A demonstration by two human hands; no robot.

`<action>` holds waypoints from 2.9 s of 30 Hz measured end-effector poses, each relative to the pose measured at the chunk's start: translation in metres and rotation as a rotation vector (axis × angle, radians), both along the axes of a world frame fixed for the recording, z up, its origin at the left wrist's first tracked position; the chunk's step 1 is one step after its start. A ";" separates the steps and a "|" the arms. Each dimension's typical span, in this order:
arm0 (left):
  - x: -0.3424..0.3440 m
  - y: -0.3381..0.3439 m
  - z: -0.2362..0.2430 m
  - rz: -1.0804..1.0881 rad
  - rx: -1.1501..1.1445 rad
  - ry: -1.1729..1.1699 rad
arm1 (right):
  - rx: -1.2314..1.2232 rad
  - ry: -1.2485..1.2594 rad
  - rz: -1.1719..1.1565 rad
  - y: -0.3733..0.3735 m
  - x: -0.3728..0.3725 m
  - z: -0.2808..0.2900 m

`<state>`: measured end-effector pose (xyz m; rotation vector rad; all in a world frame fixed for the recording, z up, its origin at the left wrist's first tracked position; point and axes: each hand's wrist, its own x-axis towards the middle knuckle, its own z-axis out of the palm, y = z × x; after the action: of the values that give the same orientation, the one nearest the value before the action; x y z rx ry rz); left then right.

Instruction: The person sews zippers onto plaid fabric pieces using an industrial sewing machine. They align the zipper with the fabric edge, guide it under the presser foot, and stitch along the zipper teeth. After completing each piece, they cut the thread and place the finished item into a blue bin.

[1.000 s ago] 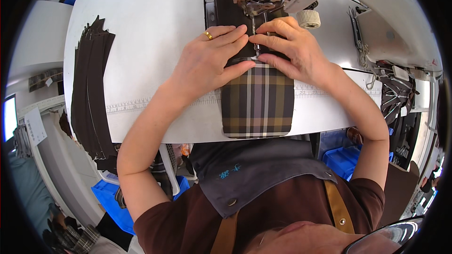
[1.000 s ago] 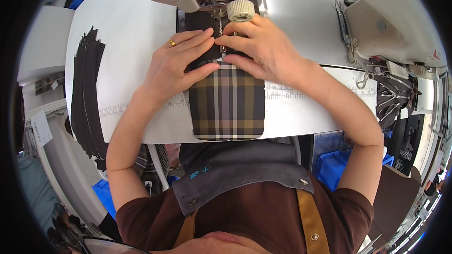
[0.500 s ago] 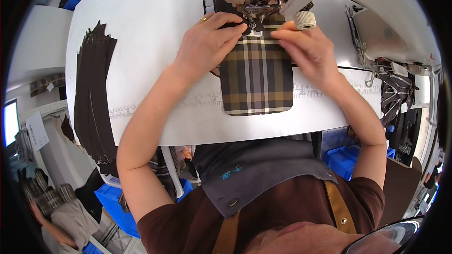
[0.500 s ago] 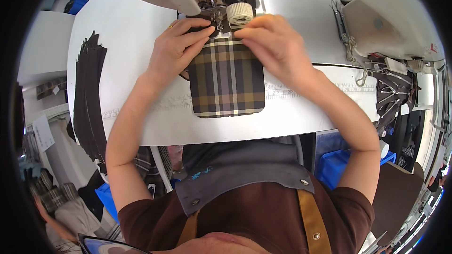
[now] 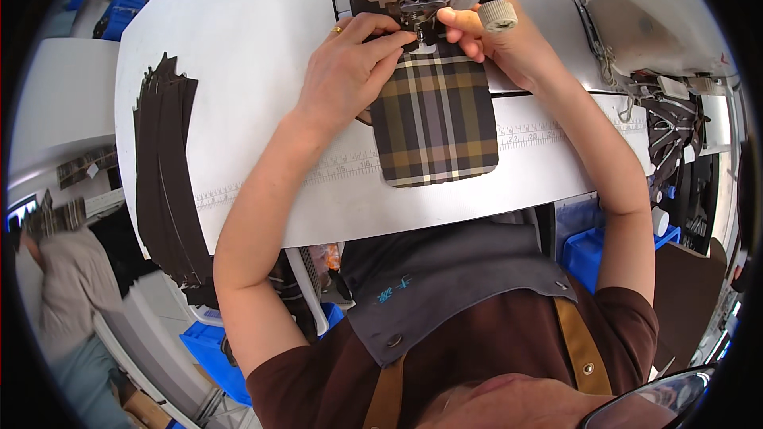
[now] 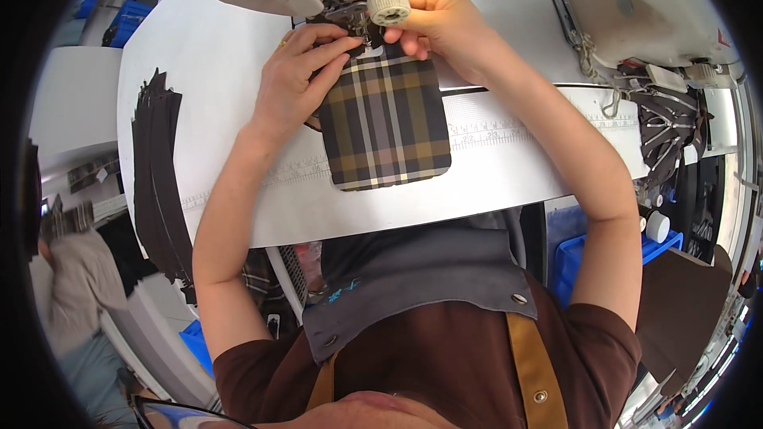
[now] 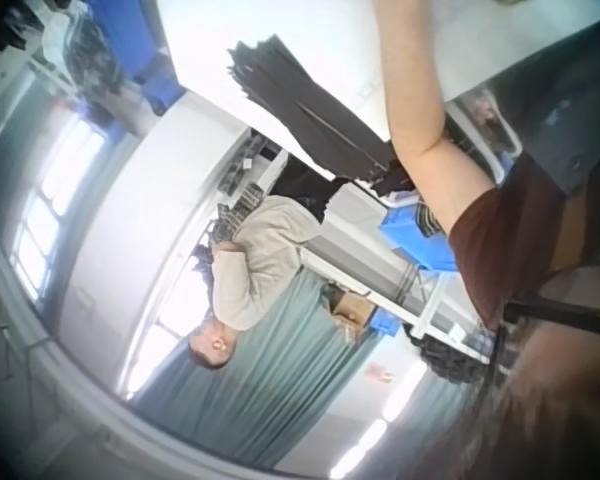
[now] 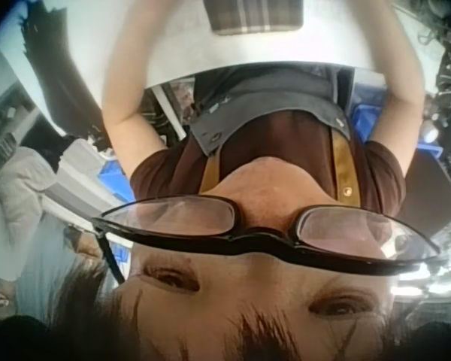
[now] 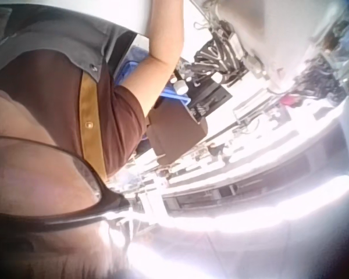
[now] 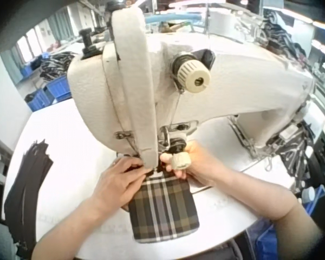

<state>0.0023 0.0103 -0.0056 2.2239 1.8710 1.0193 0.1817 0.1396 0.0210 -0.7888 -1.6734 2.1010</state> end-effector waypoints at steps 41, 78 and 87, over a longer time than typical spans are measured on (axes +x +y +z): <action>0.005 0.006 0.003 0.123 -0.019 -0.394 | 1.651 -0.005 0.159 -0.042 0.013 -0.022; -0.005 0.012 0.014 0.059 -0.200 -0.523 | 1.498 0.264 0.161 -0.059 0.017 -0.018; -0.006 0.015 0.020 0.110 -0.283 -0.541 | 1.670 0.185 0.285 -0.062 0.020 -0.021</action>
<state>-0.0039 0.0253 0.0146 1.5120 1.7618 1.1410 0.2022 0.0778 -0.0003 0.2084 -2.5694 0.2596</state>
